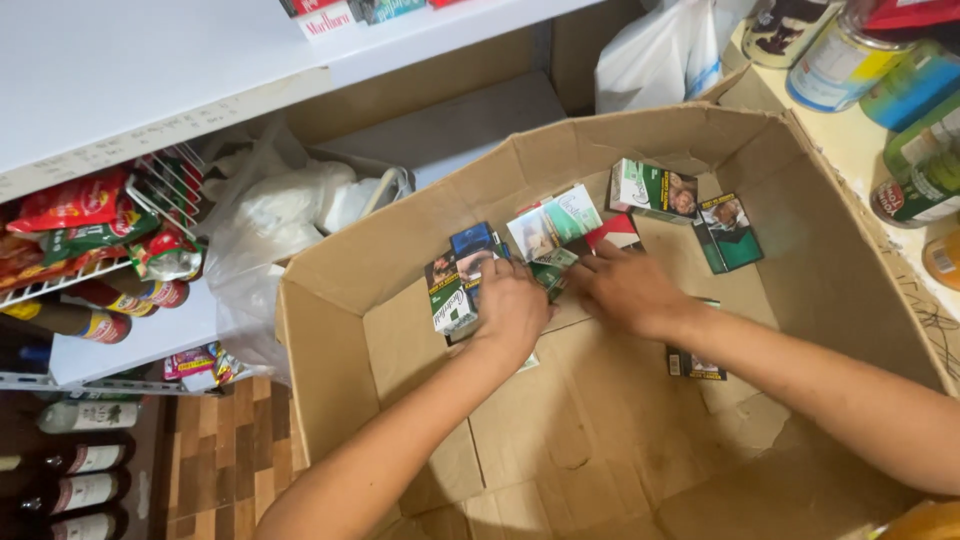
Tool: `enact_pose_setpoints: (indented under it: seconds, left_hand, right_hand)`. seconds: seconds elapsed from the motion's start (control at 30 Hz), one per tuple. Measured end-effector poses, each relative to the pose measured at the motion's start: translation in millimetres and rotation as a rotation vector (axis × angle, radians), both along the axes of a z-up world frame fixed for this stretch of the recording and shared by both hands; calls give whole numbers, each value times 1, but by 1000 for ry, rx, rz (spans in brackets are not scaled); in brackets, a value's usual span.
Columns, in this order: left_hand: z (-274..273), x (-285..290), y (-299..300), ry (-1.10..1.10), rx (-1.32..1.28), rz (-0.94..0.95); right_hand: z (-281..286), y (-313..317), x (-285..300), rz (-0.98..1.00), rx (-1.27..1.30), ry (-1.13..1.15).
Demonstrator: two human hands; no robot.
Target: The recorder is taking cigarette packs out of a cardboard box and arranging them neatly on a store shelf.
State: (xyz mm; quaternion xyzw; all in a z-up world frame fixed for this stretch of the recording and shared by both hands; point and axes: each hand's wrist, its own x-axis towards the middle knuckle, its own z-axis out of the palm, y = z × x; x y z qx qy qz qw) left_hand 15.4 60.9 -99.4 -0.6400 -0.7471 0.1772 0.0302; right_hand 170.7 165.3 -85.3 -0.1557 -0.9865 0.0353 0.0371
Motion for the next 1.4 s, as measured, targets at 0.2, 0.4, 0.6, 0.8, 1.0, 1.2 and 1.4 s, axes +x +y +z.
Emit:
enact_pose_setpoints:
  seconds: [0.2,0.4,0.6,0.8,1.0,1.2,1.4]
  left_hand:
    - [-10,1,-4,-104,143,-38]
    - [-31,9,-4,-125,295,0]
    - [32,8,-37,-457,394,21]
    - [90,13,-41,-632,683,79]
    - [99,7,-40,-844,878,30]
    - [99,6,-47,-1005,857,-178]
    - [77,-7,-42,-1355,737,-18]
  right_hand:
    - [-8,-23,2,85,119,146]
    - [-9,-26,3,58,212,124]
    - [24,-35,12,-105,-152,49]
    - [27,-22,22,-59,-174,365]
    - [50,-17,17,-141,-1020,696]
    - [36,-8,17,-178,-1440,861]
    - [40,1,18,-292,-1504,873]
